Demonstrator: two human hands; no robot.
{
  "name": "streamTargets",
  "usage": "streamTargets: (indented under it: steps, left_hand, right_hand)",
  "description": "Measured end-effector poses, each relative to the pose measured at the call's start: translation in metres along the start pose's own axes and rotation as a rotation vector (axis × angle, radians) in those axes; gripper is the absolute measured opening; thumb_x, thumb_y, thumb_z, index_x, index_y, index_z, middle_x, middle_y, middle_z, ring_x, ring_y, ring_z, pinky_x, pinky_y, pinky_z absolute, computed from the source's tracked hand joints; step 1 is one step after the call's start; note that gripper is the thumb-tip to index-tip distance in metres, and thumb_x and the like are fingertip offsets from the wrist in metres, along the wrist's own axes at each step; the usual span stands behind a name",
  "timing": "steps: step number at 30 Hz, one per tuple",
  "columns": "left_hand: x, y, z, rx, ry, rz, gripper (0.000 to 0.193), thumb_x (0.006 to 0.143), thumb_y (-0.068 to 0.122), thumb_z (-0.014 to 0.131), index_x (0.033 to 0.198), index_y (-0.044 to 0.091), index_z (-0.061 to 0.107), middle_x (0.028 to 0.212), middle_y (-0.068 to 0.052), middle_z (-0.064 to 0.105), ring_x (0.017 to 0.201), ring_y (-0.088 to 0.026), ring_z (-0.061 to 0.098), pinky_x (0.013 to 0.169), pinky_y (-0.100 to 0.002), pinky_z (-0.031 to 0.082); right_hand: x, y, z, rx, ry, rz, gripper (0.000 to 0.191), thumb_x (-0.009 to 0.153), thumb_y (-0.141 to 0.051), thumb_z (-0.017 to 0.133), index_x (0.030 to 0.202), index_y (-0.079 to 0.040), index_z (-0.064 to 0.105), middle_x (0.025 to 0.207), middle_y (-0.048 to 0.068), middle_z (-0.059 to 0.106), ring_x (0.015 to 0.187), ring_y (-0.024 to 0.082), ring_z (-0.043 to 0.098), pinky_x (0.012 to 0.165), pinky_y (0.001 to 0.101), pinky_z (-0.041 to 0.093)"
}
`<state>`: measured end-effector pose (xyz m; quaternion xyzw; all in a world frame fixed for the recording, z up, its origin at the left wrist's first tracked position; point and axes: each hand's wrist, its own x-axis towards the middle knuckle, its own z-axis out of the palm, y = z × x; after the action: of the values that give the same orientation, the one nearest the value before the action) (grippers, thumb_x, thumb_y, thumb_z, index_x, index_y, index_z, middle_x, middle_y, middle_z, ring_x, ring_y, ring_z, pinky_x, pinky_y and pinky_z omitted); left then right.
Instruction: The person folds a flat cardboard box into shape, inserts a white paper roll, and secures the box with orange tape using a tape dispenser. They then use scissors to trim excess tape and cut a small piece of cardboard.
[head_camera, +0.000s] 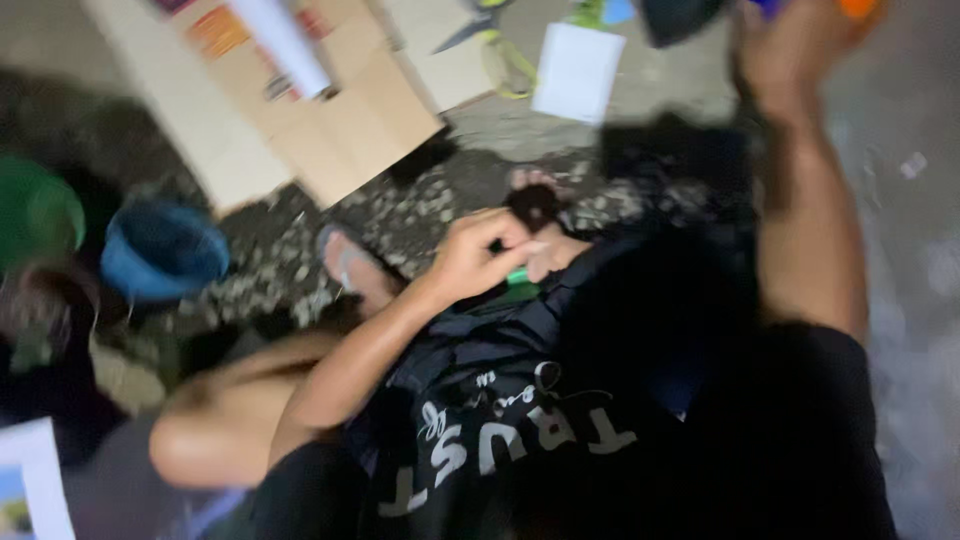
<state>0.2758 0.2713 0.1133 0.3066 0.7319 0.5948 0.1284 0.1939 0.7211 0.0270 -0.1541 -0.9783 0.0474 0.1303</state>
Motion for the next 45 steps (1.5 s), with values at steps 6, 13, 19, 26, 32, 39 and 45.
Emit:
streamTargets:
  steps: [6, 13, 19, 26, 32, 39, 45]
  left_hand:
    - [-0.012, 0.017, -0.035, -0.037, 0.058, 0.005, 0.021, 0.093, 0.021, 0.077, 0.085, 0.005, 0.065, 0.084, -0.008, 0.069, 0.078, -0.024, 0.069, 0.069, -0.035, 0.054]
    - [-0.018, 0.038, -0.070, -0.224, 0.134, -0.096, 0.016, 0.098, 0.020, 0.076, 0.099, 0.005, 0.071, 0.085, -0.007, 0.068, 0.077, -0.021, 0.067, 0.070, -0.035, 0.052]
    - [-0.012, 0.071, -0.093, -1.031, 0.202, -0.194, 0.038, 0.110, 0.029, 0.056, 0.139, 0.005, 0.060, 0.137, -0.010, 0.062, 0.127, -0.014, 0.061, 0.111, -0.030, 0.048]
    - [-0.041, 0.103, -0.124, -0.744, 0.231, -0.088, 0.035, 0.114, 0.027, 0.042, 0.128, 0.002, 0.063, 0.135, -0.016, 0.059, 0.124, -0.015, 0.060, 0.111, -0.030, 0.047]
    - [-0.036, 0.082, -0.128, -0.977, 0.369, -0.108, 0.017, 0.107, 0.010, 0.065, 0.115, -0.005, 0.067, 0.113, -0.013, 0.069, 0.101, -0.017, 0.068, 0.095, -0.034, 0.057]
    - [-0.035, 0.053, -0.125, -0.997, 0.438, -0.203, 0.018, 0.100, 0.014, 0.067, 0.111, 0.000, 0.067, 0.104, -0.004, 0.072, 0.092, -0.008, 0.065, 0.084, -0.023, 0.053]
    - [-0.025, 0.021, -0.125, -0.941, 0.500, -0.220, 0.016, 0.098, 0.010, 0.073, 0.108, 0.001, 0.064, 0.093, 0.000, 0.068, 0.081, -0.006, 0.060, 0.075, -0.022, 0.050]
  right_hand:
    - [0.023, 0.047, -0.042, 0.500, -0.011, -0.039, 0.055, 0.092, -0.017, 0.084, 0.132, 0.009, 0.056, 0.121, 0.018, 0.069, 0.111, 0.036, 0.064, 0.098, 0.0446, 0.049]
    - [-0.035, 0.015, -0.194, 0.599, -0.206, 0.008, 0.058, 0.091, -0.020, 0.088, 0.132, 0.005, 0.055, 0.121, 0.013, 0.066, 0.107, 0.027, 0.065, 0.097, 0.0366, 0.054]
    - [-0.082, -0.149, -0.264, 0.499, -0.269, -0.488, 0.081, 0.072, -0.028, 0.098, 0.134, -0.001, 0.054, 0.115, 0.012, 0.066, 0.102, 0.024, 0.069, 0.091, 0.0340, 0.058]
    - [-0.077, -0.274, -0.278, 0.443, -0.483, -0.738, 0.089, 0.050, -0.024, 0.095, 0.129, -0.001, 0.058, 0.112, 0.018, 0.070, 0.103, 0.034, 0.068, 0.093, 0.0412, 0.053]
    - [-0.071, -0.311, -0.281, 0.479, -0.507, -0.807, 0.087, 0.052, -0.024, 0.095, 0.127, 0.001, 0.058, 0.108, 0.019, 0.071, 0.094, 0.034, 0.071, 0.084, 0.0413, 0.055]
    - [-0.064, -0.332, -0.287, 0.492, -0.506, -0.895, 0.084, 0.057, -0.025, 0.096, 0.127, 0.003, 0.057, 0.103, 0.020, 0.070, 0.091, 0.035, 0.072, 0.081, 0.0416, 0.056]
    - [-0.049, -0.340, -0.270, 0.449, -0.537, -0.926, 0.078, 0.060, -0.024, 0.095, 0.124, 0.003, 0.062, 0.102, 0.022, 0.071, 0.090, 0.037, 0.072, 0.080, 0.0427, 0.056]
